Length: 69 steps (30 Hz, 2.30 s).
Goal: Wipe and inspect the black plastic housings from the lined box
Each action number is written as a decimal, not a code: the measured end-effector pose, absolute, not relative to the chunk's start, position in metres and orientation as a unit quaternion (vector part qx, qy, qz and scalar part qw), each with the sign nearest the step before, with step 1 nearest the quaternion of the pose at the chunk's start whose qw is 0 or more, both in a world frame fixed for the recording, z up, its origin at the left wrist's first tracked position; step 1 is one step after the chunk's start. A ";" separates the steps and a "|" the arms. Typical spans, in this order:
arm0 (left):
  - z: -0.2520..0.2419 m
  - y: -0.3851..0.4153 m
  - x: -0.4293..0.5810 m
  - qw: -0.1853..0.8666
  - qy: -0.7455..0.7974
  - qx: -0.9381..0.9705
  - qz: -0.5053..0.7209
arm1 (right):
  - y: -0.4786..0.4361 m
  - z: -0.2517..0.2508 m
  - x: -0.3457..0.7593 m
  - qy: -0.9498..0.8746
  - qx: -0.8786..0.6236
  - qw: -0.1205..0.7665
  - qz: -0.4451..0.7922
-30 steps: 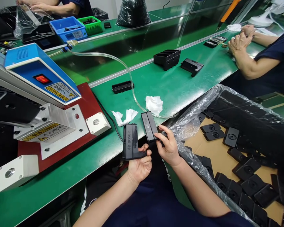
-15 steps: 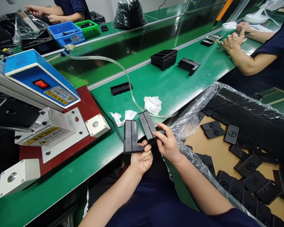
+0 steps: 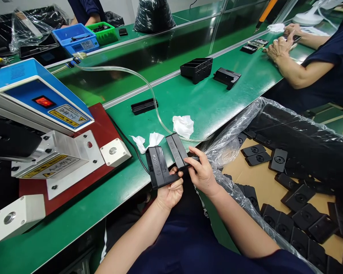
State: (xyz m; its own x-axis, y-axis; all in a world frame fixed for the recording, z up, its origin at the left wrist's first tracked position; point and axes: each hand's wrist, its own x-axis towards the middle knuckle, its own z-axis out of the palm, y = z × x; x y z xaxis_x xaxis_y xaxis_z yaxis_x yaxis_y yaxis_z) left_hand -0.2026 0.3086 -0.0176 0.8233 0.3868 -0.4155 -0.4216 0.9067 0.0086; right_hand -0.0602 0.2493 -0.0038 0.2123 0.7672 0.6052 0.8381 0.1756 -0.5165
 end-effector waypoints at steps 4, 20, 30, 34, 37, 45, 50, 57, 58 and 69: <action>-0.019 0.308 -0.203 0.954 0.201 -0.048 0.215 | 0.249 -0.004 -0.060 -0.624 -0.641 0.446 -0.036; -0.024 0.309 -0.203 0.958 0.187 -0.004 0.216 | 0.250 -0.003 -0.060 -0.628 -0.641 0.440 -0.034; -0.031 0.314 -0.204 0.961 0.164 0.098 0.202 | 0.251 -0.005 -0.059 -0.630 -0.638 0.441 -0.043; -0.032 0.314 -0.203 0.963 0.147 0.106 0.199 | 0.250 -0.005 -0.059 -0.631 -0.638 0.440 -0.045; -0.033 0.315 -0.204 0.964 0.139 0.110 0.197 | 0.250 -0.005 -0.059 -0.632 -0.637 0.439 -0.045; -0.036 0.316 -0.205 0.967 0.137 0.108 0.187 | 0.250 -0.004 -0.059 -0.632 -0.638 0.439 -0.040; -0.037 0.316 -0.205 0.967 0.142 0.100 0.186 | 0.251 -0.004 -0.059 -0.632 -0.636 0.440 -0.042; -0.035 0.316 -0.205 0.964 0.161 0.102 0.184 | 0.250 -0.005 -0.059 -0.629 -0.642 0.437 -0.035; -0.035 0.316 -0.205 0.964 0.165 0.103 0.183 | 0.250 -0.006 -0.059 -0.628 -0.643 0.437 -0.034; -0.032 0.316 -0.207 0.968 0.154 0.092 0.176 | 0.251 -0.004 -0.059 -0.629 -0.640 0.440 -0.030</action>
